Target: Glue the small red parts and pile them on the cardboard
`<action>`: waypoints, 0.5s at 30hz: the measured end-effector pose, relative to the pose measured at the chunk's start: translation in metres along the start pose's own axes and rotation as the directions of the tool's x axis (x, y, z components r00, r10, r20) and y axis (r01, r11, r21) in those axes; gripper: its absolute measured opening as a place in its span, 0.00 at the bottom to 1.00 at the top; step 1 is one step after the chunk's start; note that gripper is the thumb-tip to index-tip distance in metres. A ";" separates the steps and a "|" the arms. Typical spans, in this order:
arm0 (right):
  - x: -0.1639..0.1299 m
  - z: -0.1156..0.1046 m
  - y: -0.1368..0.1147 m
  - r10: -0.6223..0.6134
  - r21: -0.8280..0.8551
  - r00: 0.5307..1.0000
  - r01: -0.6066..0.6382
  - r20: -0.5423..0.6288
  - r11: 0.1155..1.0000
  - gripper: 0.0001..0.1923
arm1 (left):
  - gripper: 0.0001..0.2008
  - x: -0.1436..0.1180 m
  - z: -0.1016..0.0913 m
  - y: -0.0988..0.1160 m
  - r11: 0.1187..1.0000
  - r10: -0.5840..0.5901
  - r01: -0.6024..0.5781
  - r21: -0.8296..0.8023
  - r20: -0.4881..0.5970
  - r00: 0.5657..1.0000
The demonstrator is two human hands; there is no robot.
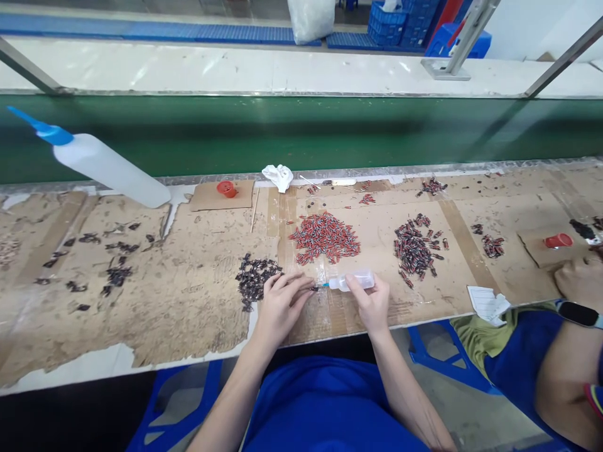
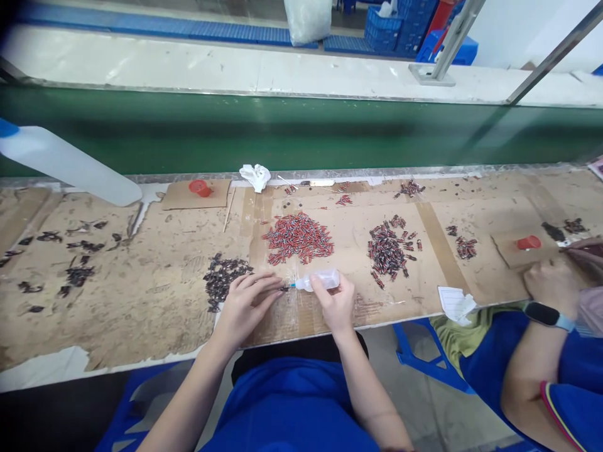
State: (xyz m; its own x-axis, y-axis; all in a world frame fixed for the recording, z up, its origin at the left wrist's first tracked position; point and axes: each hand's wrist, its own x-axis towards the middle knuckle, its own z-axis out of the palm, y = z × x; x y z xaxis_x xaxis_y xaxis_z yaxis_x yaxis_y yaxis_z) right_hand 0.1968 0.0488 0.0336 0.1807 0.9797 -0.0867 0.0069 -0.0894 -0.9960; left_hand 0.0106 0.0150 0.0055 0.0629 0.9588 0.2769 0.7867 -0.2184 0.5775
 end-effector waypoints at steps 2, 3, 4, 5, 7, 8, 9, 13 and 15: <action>-0.001 -0.001 0.001 -0.001 -0.035 1.000 0.001 0.002 0.999 0.13 | 0.06 0.001 0.000 0.001 1.000 -0.024 0.025 -0.013 0.017 1.000; -0.002 -0.002 0.002 0.001 -0.053 1.000 -0.001 0.004 0.999 0.13 | 0.06 0.002 0.001 0.001 0.999 -0.040 0.040 -0.019 0.020 0.999; -0.003 -0.002 0.003 0.002 -0.071 1.000 -0.001 0.008 0.997 0.13 | 0.05 0.003 0.000 0.002 0.998 -0.055 0.056 -0.025 0.022 0.998; -0.003 -0.003 0.004 0.001 -0.087 1.000 0.001 0.017 0.996 0.13 | 0.04 0.003 0.000 0.002 0.997 -0.070 0.071 -0.030 0.022 0.997; -0.003 -0.004 0.005 -0.007 -0.113 0.999 0.011 0.037 0.993 0.12 | 0.03 0.005 -0.001 0.003 0.994 -0.103 0.103 -0.031 0.026 0.994; -0.004 -0.004 0.005 -0.010 -0.122 0.999 0.016 0.050 0.992 0.12 | 0.03 0.006 -0.001 0.004 0.992 -0.120 0.121 -0.029 0.032 0.992; -0.004 -0.004 0.005 -0.011 -0.128 0.998 0.019 0.064 0.992 0.11 | 0.03 0.006 -0.002 0.004 0.990 -0.137 0.138 -0.026 0.040 0.990; -0.003 -0.003 0.005 -0.003 -0.142 0.996 0.016 0.087 0.990 0.10 | 0.03 0.009 -0.005 0.006 0.983 -0.178 0.181 -0.016 0.092 0.980; -0.004 -0.003 0.005 0.000 -0.154 0.996 0.013 0.084 0.988 0.10 | 0.03 0.011 -0.006 0.007 0.982 -0.186 0.189 -0.018 0.108 0.977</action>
State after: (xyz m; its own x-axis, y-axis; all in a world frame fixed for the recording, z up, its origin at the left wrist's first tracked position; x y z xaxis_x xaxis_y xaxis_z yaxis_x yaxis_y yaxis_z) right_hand 0.1987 0.0442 0.0287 0.0970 0.9914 -0.0881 0.1605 -0.1029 -0.9817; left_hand 0.0127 0.0225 0.0172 -0.0186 0.9966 0.0801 0.7729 -0.0364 0.6334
